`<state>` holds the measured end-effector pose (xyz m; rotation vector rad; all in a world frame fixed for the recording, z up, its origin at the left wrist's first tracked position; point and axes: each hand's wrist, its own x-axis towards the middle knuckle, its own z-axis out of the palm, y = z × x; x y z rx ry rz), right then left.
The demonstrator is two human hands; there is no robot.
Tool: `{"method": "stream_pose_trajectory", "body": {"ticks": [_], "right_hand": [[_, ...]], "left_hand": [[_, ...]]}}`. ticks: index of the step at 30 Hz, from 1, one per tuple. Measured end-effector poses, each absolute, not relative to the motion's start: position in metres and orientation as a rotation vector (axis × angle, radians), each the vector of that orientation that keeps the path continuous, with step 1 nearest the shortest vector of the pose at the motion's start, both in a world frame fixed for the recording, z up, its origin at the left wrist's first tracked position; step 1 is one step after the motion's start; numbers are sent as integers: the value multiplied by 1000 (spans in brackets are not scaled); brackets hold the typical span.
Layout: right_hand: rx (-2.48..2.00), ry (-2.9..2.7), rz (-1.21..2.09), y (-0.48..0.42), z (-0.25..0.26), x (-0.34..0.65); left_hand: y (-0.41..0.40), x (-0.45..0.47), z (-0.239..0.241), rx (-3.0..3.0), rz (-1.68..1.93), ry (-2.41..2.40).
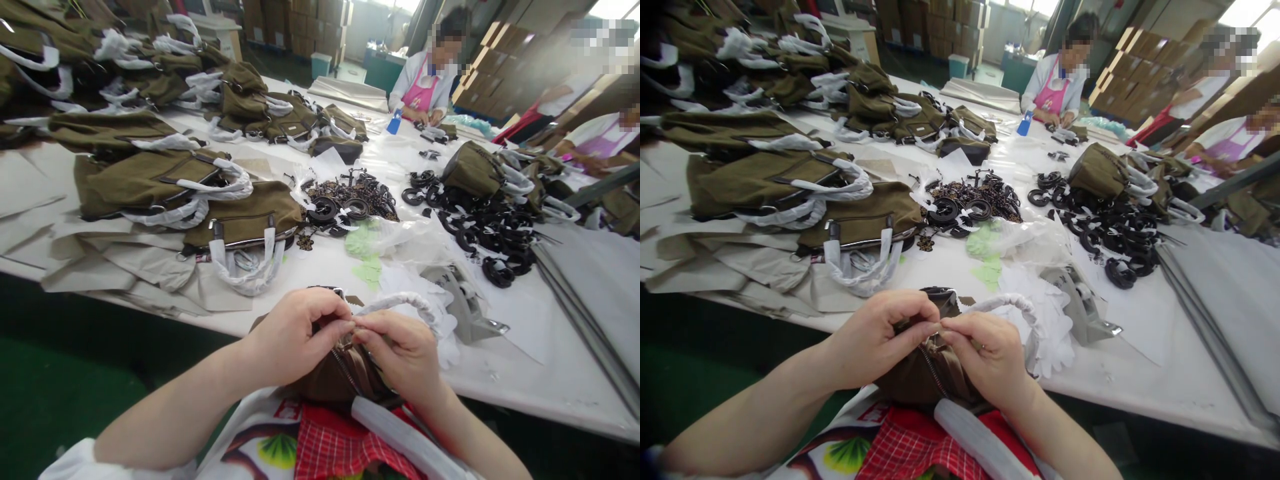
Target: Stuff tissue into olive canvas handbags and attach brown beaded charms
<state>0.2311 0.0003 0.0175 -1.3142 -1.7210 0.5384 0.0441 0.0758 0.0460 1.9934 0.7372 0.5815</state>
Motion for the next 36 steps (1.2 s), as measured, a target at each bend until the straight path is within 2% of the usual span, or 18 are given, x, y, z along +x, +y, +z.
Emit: {"method": "stream_pose_trajectory", "body": {"ticks": [24,36], "right_hand": [[-1292,-1817,608,2,17,232],[-1370,-2111,323,6,16,233]], "left_hand": [[73,41,45,2042,565,745],[69,43,36,2247,621,711]]}}
